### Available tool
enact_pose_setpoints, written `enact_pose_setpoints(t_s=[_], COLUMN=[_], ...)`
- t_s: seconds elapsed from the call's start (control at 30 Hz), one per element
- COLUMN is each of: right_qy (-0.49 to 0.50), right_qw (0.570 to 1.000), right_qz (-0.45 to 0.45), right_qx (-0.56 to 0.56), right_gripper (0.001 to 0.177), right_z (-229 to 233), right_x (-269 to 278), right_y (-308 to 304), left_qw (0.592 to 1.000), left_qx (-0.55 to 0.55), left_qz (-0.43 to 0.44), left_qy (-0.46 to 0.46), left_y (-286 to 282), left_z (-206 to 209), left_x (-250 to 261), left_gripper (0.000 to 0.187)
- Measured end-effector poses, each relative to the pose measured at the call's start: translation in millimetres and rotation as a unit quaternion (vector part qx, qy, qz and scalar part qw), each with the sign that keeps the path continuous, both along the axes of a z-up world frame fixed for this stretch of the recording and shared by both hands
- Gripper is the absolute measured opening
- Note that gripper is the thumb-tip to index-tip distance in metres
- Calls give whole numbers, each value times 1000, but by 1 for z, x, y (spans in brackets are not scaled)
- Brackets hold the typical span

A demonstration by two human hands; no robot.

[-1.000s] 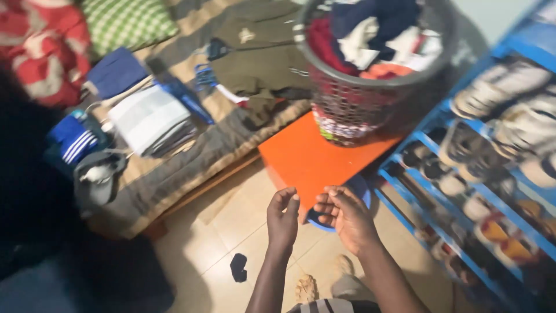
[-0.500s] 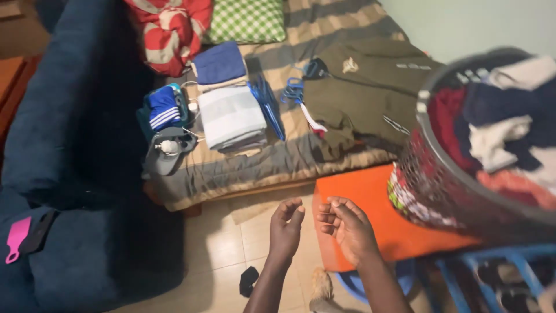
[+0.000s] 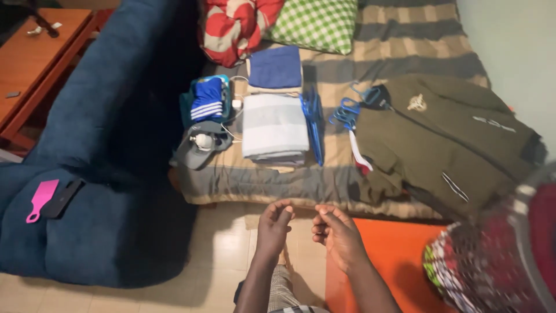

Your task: Folding clothes and putting them into a shelf.

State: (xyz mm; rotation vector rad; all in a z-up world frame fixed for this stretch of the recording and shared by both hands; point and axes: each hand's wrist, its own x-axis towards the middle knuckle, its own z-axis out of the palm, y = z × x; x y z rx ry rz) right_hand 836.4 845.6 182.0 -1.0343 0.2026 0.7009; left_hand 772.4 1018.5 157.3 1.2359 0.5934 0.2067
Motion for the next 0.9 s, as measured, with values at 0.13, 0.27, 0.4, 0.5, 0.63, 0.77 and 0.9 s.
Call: enact_pose_setpoints(t_s=[0.13,0.27,0.4,0.5,0.63,0.77,0.9], right_qy=[-19,-32,-26,-10,15,50,51], right_qw=[999,997,996,996,991,986,984], right_qz=[47,56,66,80,122,142,152], right_qx=[-7,-30,-46,-45,-58,-76,-73], right_gripper=[27,28,28,31,34,28,27], right_z=[1,18,26,18,0,-20,-40], right_x=[39,89,126,136,161,199,262], right_y=[53,111,163,184,206,225,244], left_qw=[999,999,1000,1000,997,992,994], left_qx=[-3,-50,-14,-23,-36,-49,-21], left_qz=[13,7,-13,15,45,48,70], left_qy=[-31,-13,15,-14,61,104,79], left_y=[50,98,146,171,191,198,216], left_z=[-35,10,16,0,-16,-15,-39], left_x=[55,106,139,148,161,183,217], left_gripper=[30,28,27,28,28,28,28])
